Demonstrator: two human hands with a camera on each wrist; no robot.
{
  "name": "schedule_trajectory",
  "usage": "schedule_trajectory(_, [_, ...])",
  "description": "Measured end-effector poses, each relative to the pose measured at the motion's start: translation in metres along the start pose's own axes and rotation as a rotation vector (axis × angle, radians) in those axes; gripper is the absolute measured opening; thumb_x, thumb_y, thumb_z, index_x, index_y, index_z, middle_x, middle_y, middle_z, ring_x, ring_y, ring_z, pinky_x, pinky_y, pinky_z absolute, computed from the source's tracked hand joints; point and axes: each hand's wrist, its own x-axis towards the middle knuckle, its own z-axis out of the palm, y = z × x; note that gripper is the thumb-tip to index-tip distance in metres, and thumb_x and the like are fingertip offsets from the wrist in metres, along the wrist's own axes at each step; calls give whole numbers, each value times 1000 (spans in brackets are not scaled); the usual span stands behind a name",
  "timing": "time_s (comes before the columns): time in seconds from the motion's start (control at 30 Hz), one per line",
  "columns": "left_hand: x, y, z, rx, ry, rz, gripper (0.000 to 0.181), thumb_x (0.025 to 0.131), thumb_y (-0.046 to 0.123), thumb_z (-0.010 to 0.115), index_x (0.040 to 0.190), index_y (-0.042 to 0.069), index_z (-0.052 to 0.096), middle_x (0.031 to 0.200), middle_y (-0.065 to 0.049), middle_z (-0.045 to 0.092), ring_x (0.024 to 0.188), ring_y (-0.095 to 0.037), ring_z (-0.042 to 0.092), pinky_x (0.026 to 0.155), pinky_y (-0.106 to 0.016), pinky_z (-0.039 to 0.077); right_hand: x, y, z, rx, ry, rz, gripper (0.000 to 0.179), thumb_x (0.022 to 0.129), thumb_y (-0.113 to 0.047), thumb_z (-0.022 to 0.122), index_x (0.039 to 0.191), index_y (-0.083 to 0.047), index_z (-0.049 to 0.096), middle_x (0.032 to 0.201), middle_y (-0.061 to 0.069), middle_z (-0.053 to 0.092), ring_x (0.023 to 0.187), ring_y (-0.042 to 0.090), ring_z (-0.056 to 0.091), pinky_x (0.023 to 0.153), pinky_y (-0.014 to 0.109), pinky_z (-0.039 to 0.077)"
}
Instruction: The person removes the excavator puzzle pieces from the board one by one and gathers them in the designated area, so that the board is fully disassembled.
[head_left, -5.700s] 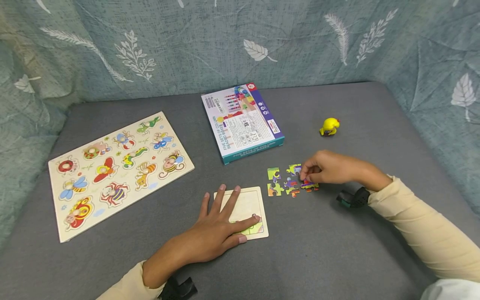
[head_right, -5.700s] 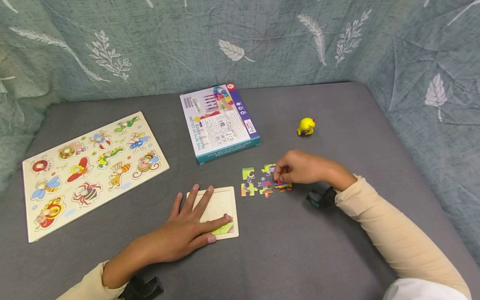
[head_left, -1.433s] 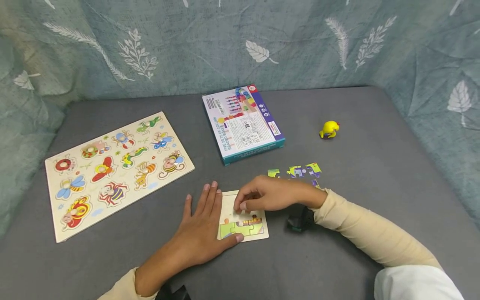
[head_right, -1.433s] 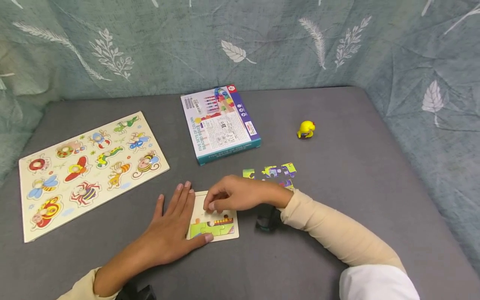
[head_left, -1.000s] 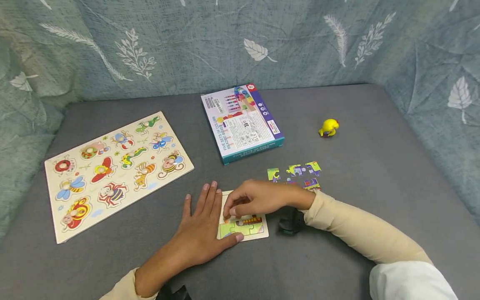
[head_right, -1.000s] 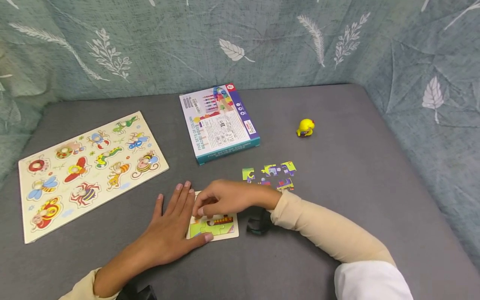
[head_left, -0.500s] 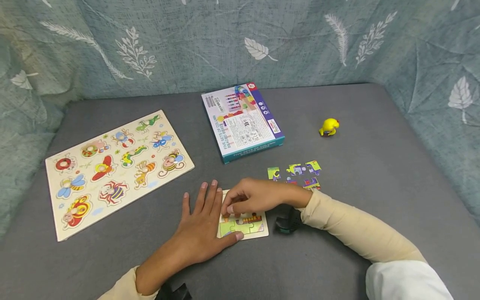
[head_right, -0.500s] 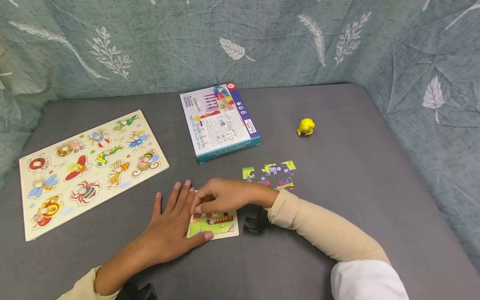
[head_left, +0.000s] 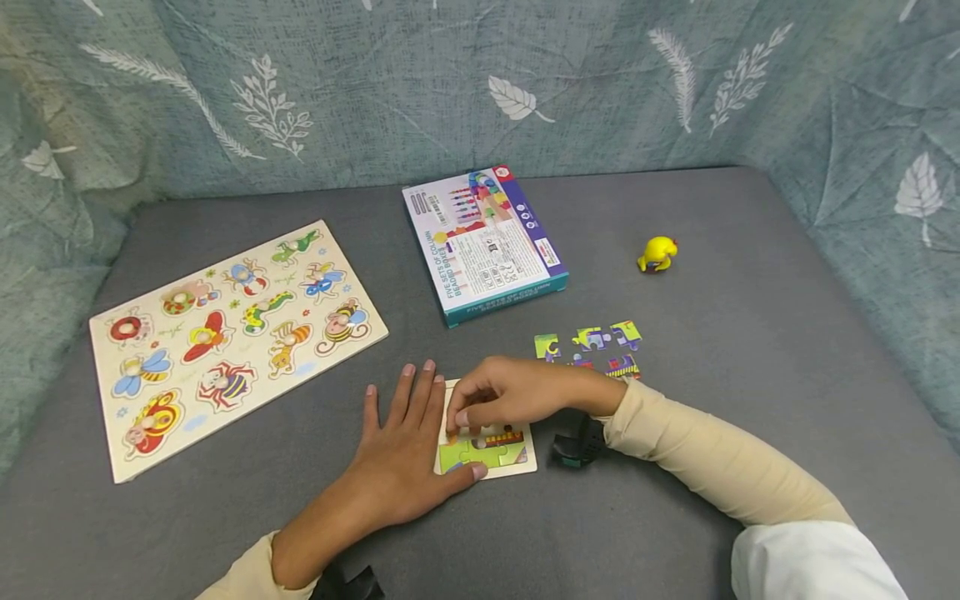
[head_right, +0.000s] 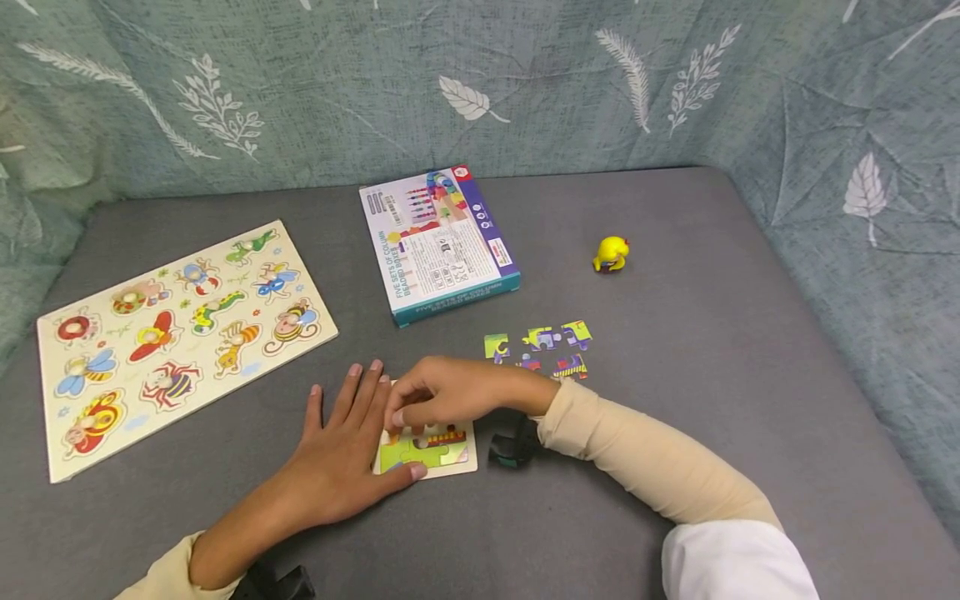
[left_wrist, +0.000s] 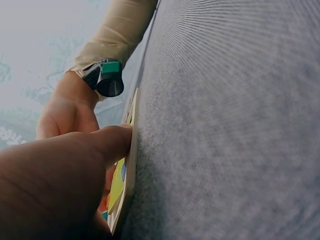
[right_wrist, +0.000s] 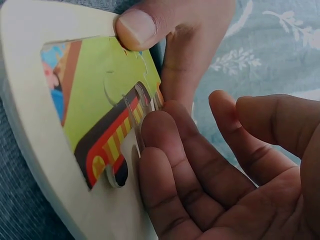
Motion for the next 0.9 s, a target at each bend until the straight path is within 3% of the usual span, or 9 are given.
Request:
schedule_trajectory(0.67, [1, 3, -2, -30, 1, 1, 107, 86, 75, 48, 156, 3, 9, 162, -14, -4, 146, -32, -11, 105, -66, -9, -4, 2, -3, 21, -14, -31, 18, 98, 0, 53, 108, 2, 69, 103, 9, 70, 88, 21, 62, 80, 31, 50])
schedule_trajectory(0.9, [0, 0, -1, -46, -7, 2, 105, 88, 74, 45, 155, 2, 8, 161, -14, -6, 146, -31, -13, 105, -65, -11, -4, 2, -2, 11, -14, -4, 18, 98, -1, 54, 108, 1, 69, 103, 7, 69, 87, 17, 61, 81, 30, 50])
